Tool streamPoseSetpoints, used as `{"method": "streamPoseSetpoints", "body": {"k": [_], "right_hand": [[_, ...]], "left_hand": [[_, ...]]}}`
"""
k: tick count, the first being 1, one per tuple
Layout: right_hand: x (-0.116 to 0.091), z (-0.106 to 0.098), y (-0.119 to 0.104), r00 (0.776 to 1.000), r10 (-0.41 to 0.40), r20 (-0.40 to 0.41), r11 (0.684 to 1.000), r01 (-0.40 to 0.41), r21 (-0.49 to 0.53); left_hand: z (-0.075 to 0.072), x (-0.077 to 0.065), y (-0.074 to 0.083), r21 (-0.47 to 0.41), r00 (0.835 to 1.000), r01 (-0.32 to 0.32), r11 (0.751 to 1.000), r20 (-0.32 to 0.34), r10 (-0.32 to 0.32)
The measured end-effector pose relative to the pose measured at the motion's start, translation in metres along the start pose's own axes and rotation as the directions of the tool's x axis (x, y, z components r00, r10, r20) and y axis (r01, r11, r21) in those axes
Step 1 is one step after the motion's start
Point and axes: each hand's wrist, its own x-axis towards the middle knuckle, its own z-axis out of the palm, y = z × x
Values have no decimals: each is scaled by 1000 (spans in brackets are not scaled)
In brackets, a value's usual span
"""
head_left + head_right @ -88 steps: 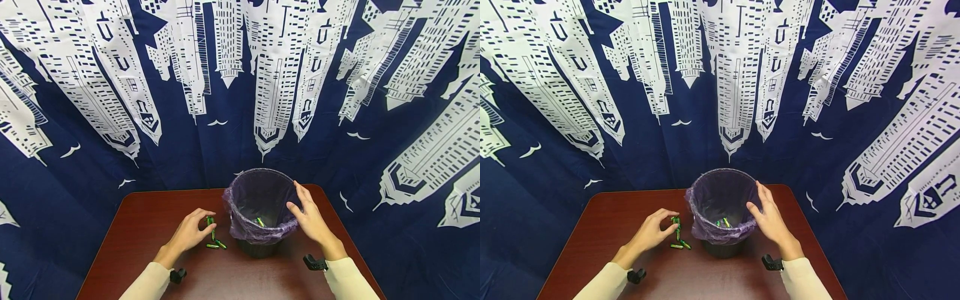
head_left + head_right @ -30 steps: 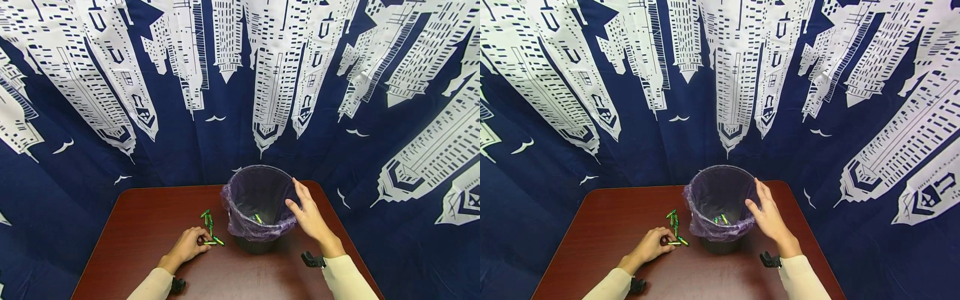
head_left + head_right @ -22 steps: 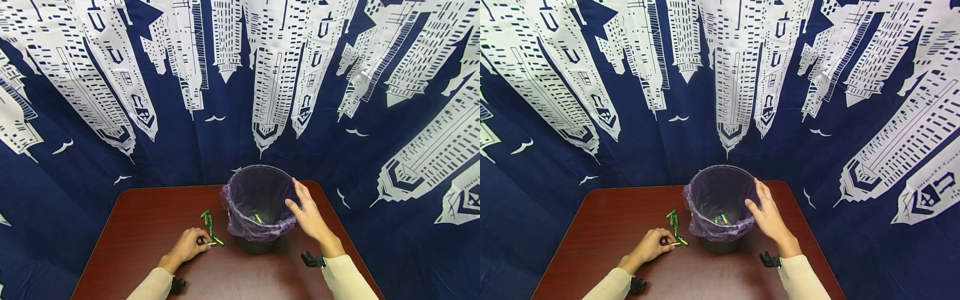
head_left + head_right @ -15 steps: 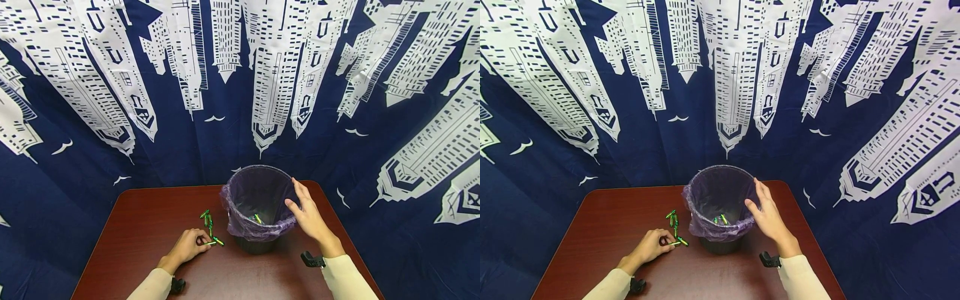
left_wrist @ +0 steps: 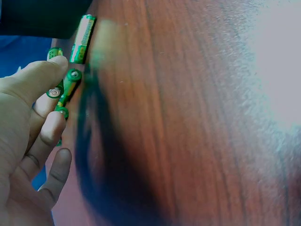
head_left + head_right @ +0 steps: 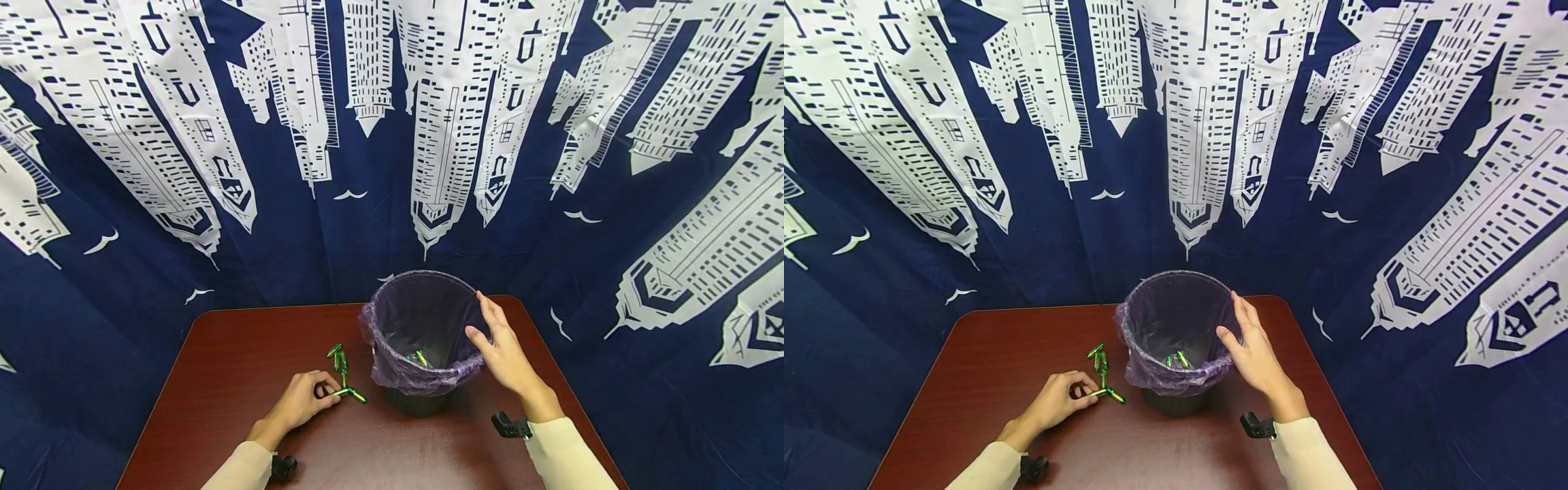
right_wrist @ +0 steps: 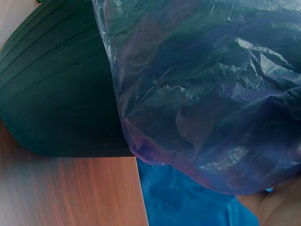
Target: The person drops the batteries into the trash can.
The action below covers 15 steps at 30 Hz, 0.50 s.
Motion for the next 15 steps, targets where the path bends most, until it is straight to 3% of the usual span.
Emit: {"method": "streamPoseSetpoints", "body": {"k": [8,15], "right_hand": [[0,0,-1,1000,1,1,1000,-1,11],[0,0,-1,1000,-2,1,1000,2,16]], "left_hand": [[-11,1,11,0,996,-41,999,-79,41],[-23,9,22,26,982,-69,997,-177,72]]}}
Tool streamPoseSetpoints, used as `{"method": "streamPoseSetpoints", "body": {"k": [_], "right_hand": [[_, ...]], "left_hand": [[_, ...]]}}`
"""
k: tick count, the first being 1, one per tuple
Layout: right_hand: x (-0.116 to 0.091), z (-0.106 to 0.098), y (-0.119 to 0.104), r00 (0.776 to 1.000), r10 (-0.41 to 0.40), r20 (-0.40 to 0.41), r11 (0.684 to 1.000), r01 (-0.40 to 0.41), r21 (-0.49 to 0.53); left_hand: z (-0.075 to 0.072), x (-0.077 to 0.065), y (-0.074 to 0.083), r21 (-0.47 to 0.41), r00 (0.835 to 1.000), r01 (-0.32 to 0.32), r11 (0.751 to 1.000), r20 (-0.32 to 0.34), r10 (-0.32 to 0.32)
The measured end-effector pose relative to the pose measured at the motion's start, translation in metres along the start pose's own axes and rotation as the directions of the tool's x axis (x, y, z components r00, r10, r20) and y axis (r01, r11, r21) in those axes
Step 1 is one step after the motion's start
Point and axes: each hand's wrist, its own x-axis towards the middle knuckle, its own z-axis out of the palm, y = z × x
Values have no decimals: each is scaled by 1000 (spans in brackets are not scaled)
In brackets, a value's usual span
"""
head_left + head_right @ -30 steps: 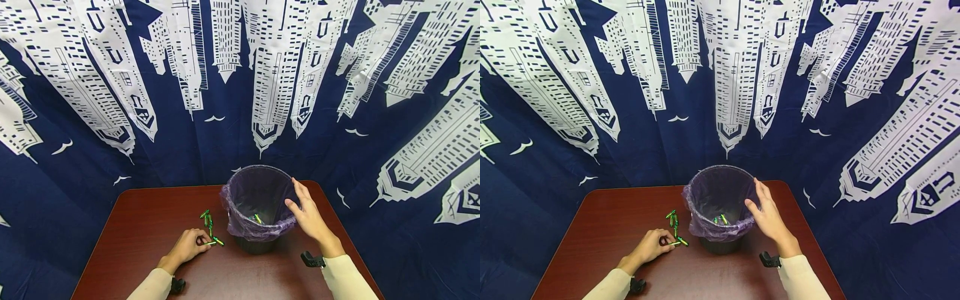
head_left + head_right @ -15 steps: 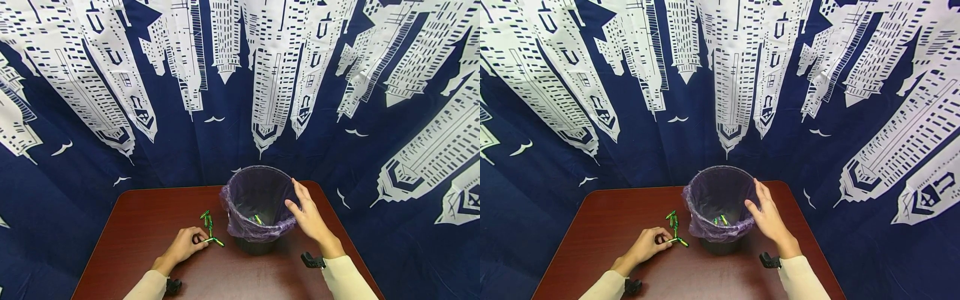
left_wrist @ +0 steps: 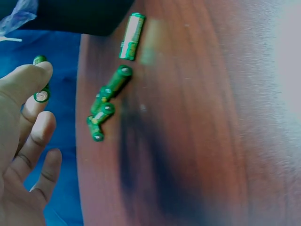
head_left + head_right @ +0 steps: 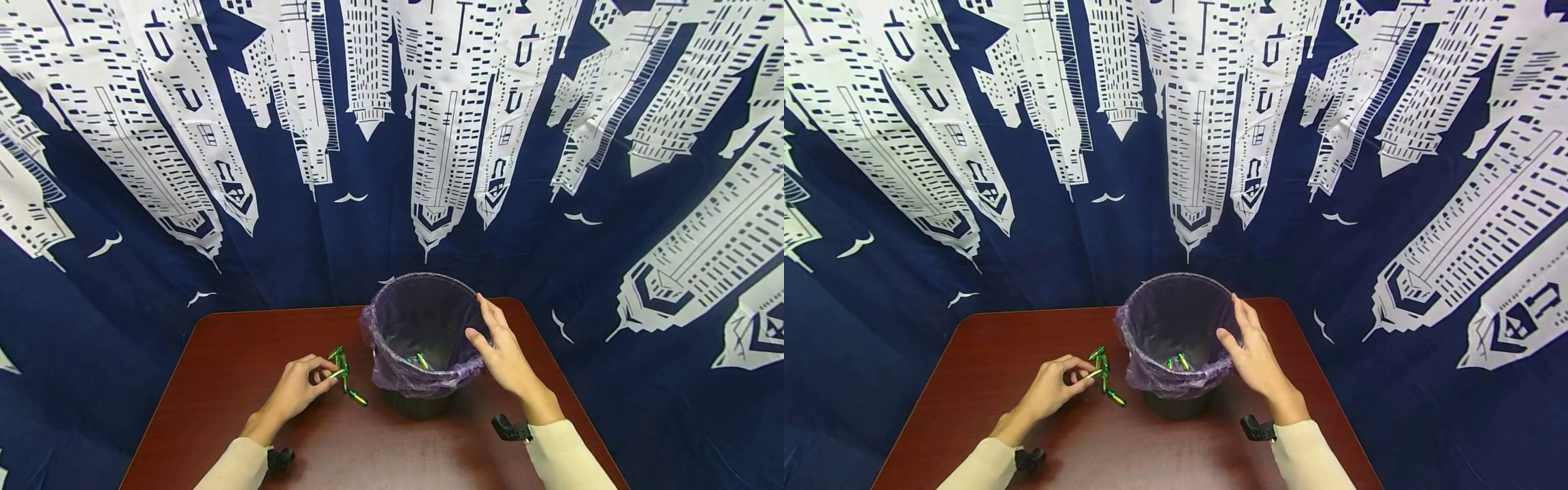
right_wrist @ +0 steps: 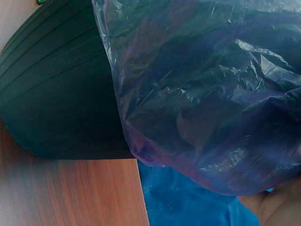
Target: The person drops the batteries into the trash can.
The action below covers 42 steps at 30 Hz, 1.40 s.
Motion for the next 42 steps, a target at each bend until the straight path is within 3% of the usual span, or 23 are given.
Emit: {"method": "streamPoseSetpoints", "body": {"k": [13,21,29,37,42], "right_hand": [[0,0,-1,1000,-1,-2,1000,1,13],[-1,1,-1,1000,-10,-1,1000,10,21],[-2,1,2,1000,-1,-13,1000,1,5],[-4,2,1,1000,-5,-14,1000,5,12],[-2,2,1,1000,-10,-19,1000,10,11]], "left_hand": [[-24,21,20,36,985,-131,991,-106,134],[-50,43,42,85,961,-193,978,-186,205],[-70,63,73,99,941,-245,965,-216,261],[-81,77,98,91,915,-321,943,-227,334],[-84,85,109,82,911,-349,934,-203,358]]}}
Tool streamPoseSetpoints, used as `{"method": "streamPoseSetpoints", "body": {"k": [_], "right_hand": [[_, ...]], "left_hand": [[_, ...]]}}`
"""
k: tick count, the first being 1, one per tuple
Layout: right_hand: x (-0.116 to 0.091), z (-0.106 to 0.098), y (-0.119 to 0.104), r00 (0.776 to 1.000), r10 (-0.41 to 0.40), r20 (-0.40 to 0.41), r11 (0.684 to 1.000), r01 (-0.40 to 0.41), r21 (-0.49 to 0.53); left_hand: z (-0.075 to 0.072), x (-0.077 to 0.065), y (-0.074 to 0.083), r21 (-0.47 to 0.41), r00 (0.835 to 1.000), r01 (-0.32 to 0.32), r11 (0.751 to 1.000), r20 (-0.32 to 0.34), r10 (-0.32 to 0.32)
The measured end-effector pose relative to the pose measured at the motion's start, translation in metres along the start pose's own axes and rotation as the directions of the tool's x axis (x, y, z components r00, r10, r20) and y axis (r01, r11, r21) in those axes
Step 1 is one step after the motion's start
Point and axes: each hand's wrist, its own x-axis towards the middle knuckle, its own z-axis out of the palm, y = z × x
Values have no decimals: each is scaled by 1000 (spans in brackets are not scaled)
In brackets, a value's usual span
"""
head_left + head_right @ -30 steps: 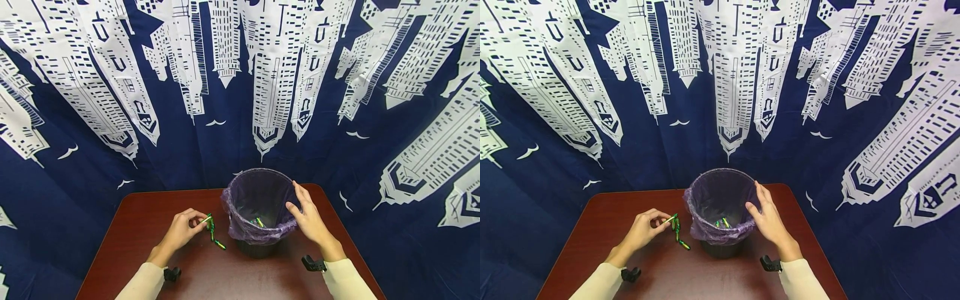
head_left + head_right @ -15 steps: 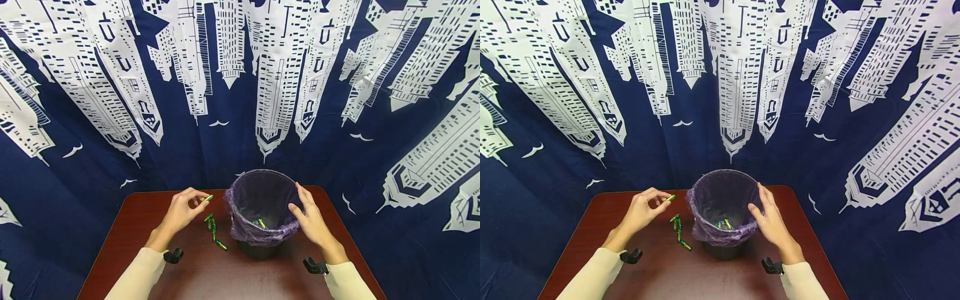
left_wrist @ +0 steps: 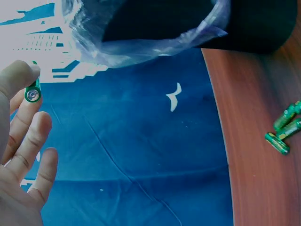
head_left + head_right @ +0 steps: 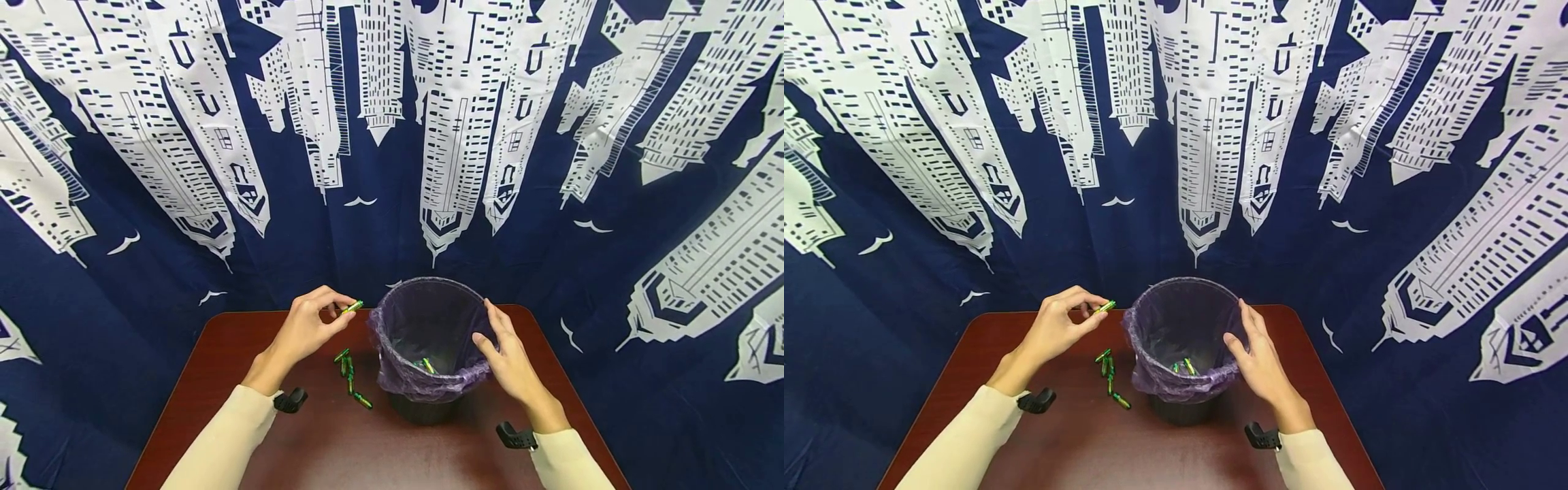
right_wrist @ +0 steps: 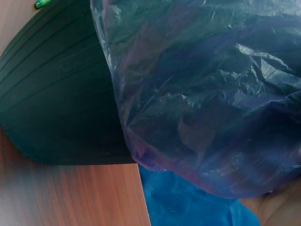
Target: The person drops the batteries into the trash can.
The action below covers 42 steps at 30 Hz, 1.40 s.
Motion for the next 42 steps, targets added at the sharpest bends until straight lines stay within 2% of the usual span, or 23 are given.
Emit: {"method": "streamPoseSetpoints", "body": {"k": [6,13,20,26,35,42], "right_hand": [[-4,-2,-1,1000,17,-3,1000,-17,-12],[-5,-1,0,1000,15,-3,1000,-15,2],[-3,-1,-2,1000,10,0,1000,-10,-1],[-1,0,-2,1000,9,-3,1000,-9,-7],[0,1,-3,1000,3,-3,1000,-3,-4],[0,0,-3,1000,4,3,1000,-4,-9]], "left_hand": [[2,14,10,-14,999,-29,999,22,29],[1,33,22,7,995,-99,995,8,99],[-1,52,36,28,995,-82,996,63,80],[0,67,47,46,992,-100,994,88,96],[6,78,57,71,983,-121,990,145,110],[16,81,60,71,972,-179,981,169,165]]}}
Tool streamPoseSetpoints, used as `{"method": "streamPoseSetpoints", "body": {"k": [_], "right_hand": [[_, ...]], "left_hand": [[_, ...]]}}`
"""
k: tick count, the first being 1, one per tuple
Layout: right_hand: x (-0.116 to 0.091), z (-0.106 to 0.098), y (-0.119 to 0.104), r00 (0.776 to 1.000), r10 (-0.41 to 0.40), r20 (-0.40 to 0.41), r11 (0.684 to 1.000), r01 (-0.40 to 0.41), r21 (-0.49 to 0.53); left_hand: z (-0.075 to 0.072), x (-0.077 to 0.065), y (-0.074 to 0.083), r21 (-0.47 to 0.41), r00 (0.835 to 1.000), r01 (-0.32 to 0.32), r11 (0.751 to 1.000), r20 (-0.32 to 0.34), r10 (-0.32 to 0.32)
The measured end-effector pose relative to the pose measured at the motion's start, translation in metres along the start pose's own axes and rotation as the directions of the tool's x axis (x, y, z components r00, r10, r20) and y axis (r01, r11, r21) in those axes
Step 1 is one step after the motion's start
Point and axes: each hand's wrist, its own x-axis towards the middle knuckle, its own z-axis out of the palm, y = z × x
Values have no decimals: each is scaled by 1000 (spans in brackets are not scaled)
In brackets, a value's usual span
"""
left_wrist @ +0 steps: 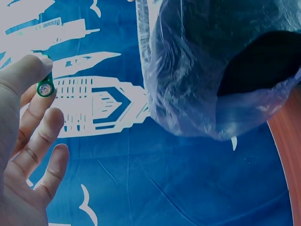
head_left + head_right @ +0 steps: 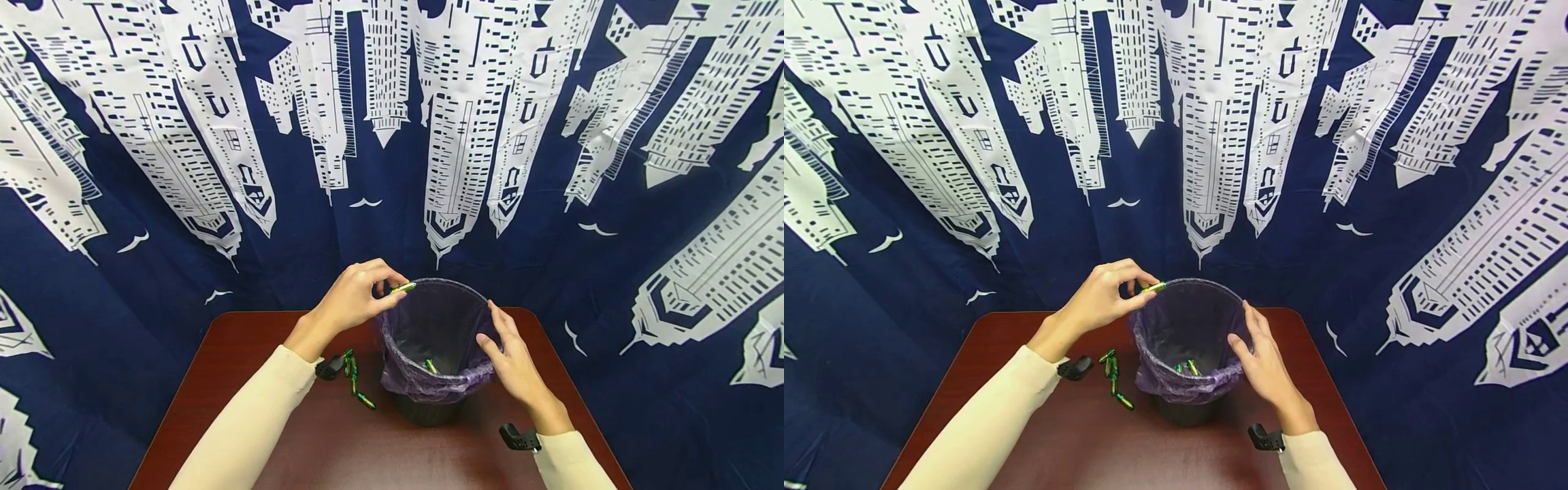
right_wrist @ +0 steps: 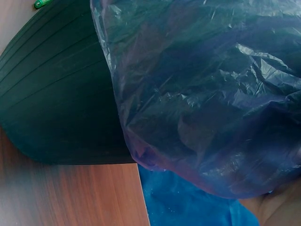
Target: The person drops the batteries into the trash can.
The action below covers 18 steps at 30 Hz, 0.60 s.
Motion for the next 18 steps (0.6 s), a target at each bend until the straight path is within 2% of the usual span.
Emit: {"method": "streamPoseSetpoints", "body": {"k": [10,18], "right_hand": [[0,2,0,1000,4,11,1000,-4,-4],[1,-1,1,1000,10,12,1000,-10,-11]], "left_hand": [[13,9,10,-3,998,-23,1000,59,23],[20,9,16,15,995,-17,1000,97,15]]}}
